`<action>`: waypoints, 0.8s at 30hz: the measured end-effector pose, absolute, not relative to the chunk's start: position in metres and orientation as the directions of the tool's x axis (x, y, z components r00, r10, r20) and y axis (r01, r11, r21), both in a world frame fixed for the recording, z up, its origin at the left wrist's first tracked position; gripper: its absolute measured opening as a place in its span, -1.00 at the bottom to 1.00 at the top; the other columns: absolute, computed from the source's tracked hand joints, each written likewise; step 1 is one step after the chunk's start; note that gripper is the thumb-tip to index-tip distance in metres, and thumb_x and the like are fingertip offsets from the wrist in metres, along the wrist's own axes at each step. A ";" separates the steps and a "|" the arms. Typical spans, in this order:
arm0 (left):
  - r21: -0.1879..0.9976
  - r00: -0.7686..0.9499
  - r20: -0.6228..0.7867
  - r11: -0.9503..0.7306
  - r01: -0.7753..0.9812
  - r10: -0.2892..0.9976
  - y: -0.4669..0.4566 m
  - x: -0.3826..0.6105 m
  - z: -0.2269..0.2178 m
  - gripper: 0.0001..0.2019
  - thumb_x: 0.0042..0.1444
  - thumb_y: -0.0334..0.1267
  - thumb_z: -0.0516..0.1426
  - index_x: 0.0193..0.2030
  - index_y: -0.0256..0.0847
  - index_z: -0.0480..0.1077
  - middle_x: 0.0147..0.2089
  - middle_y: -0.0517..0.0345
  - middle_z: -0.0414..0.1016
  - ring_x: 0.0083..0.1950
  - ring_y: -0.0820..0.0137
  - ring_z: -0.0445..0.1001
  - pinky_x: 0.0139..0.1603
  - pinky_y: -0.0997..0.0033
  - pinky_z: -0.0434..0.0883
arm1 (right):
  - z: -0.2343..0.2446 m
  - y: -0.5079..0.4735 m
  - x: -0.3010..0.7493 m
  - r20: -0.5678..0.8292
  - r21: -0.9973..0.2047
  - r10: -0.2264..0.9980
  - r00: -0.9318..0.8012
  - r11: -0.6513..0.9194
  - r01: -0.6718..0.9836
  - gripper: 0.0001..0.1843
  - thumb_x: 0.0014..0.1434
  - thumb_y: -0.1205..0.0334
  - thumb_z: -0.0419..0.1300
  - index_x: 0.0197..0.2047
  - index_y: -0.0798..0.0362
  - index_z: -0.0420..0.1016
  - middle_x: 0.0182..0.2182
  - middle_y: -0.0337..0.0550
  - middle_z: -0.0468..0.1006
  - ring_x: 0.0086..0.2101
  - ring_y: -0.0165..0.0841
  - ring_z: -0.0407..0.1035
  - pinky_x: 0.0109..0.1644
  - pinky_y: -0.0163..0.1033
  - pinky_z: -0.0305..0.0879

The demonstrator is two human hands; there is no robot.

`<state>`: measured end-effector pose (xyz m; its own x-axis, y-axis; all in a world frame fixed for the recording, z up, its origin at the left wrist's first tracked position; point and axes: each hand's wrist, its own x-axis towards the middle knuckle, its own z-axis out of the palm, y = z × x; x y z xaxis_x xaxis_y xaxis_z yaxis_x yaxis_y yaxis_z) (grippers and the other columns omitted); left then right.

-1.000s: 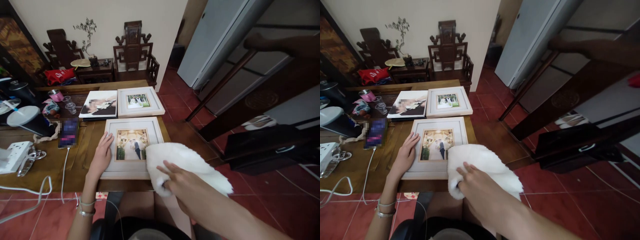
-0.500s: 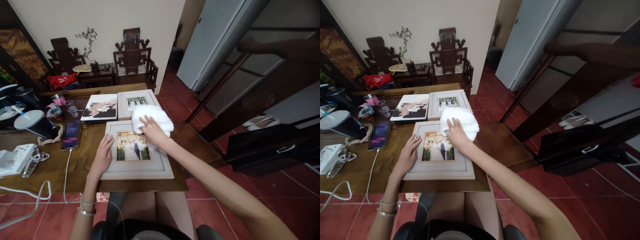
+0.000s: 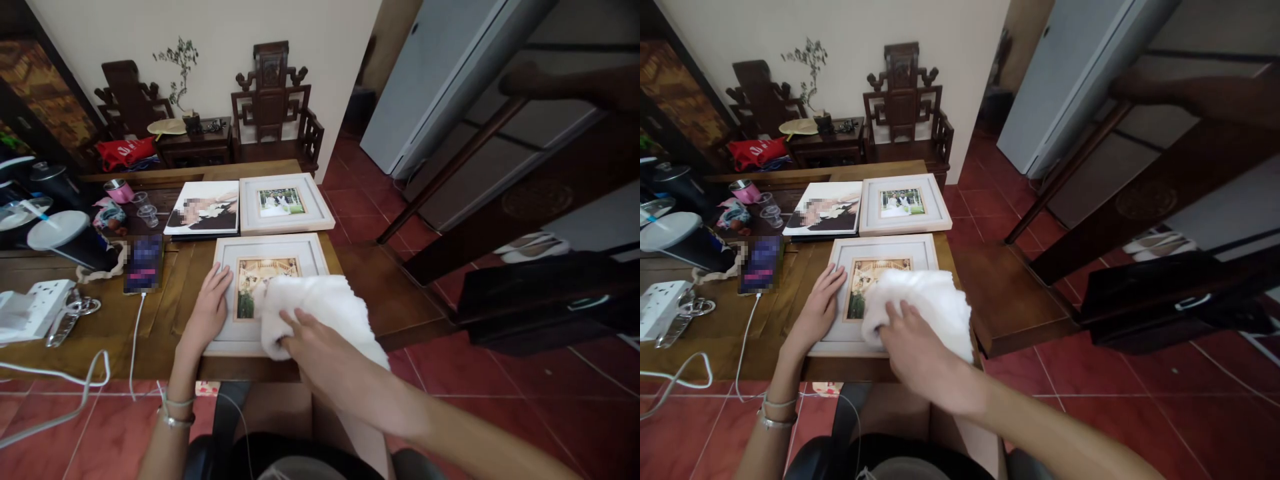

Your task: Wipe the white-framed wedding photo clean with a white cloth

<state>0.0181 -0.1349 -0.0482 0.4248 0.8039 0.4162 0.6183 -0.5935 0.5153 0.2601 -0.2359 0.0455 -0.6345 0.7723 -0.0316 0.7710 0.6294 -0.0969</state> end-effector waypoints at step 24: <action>0.543 0.392 0.359 -0.531 0.651 0.847 -0.134 0.019 -0.051 -0.45 0.16 -0.51 -0.10 0.31 -0.23 0.20 0.35 -0.09 0.21 0.45 0.21 -0.03 0.40 -0.08 0.04 | 0.056 -0.233 0.247 -0.138 -0.189 0.782 -0.608 0.582 0.791 -0.61 0.05 0.52 0.13 -0.05 0.16 0.56 0.23 0.20 0.29 0.22 0.04 0.16 0.23 0.11 0.15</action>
<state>0.0193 -0.1339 -0.0508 0.3917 0.8471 0.3590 0.6510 -0.5309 0.5425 0.2469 -0.2333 0.0558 -0.6082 0.7817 -0.1383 0.7909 0.5819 -0.1893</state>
